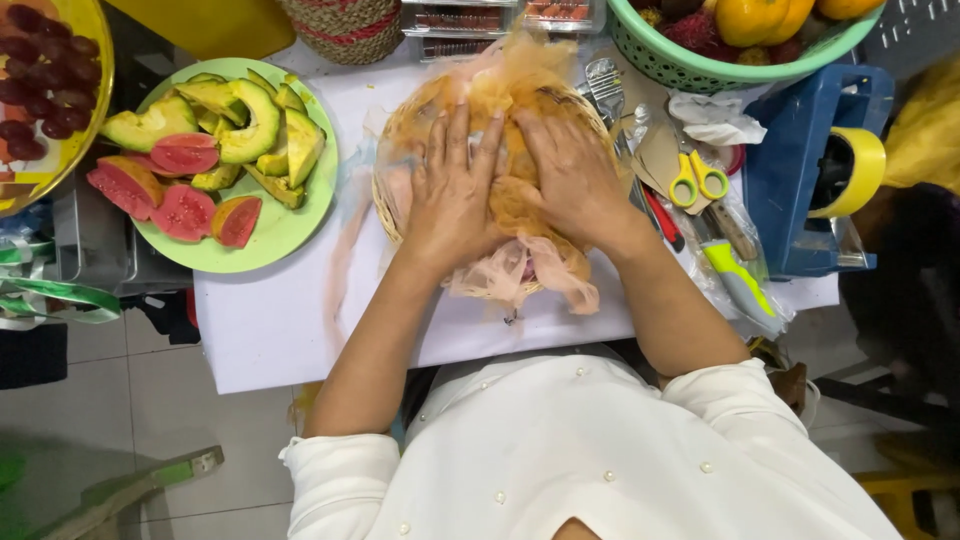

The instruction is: Cutting mesh fabric with scissors and arranging it inside a small woven basket

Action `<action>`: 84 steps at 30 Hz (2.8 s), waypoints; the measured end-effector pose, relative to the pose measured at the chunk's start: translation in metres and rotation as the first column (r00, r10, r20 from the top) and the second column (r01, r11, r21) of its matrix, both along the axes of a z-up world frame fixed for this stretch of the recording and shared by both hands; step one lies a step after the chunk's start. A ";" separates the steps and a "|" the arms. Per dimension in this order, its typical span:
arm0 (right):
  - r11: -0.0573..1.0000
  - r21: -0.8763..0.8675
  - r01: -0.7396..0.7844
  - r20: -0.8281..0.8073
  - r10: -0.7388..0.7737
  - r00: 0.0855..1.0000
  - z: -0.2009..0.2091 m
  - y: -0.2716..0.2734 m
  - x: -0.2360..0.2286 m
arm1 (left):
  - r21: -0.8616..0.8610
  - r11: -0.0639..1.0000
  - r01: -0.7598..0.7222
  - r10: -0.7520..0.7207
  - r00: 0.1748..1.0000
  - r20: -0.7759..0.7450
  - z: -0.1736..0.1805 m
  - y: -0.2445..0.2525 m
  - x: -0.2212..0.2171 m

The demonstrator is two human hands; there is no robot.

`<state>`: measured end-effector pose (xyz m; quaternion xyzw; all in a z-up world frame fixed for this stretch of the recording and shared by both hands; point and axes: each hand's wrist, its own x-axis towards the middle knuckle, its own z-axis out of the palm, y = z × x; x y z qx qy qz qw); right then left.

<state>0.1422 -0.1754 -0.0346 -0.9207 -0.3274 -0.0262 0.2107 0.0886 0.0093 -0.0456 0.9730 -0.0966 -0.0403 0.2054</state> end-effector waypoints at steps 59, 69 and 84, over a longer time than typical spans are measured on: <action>0.875 -0.322 -0.361 0.098 0.410 0.907 -0.026 -0.016 -0.085 | -0.104 0.991 -0.081 0.081 0.997 -0.002 -0.008 -0.001 -0.004; 0.884 0.140 -0.446 -0.009 0.452 0.892 0.008 -0.069 -0.058 | -0.092 0.992 -0.091 0.097 0.994 0.058 -0.013 -0.002 -0.006; 0.880 -0.160 -0.446 0.035 0.457 0.889 0.004 -0.039 -0.065 | -0.131 0.988 -0.076 0.091 0.990 0.111 -0.013 -0.002 -0.010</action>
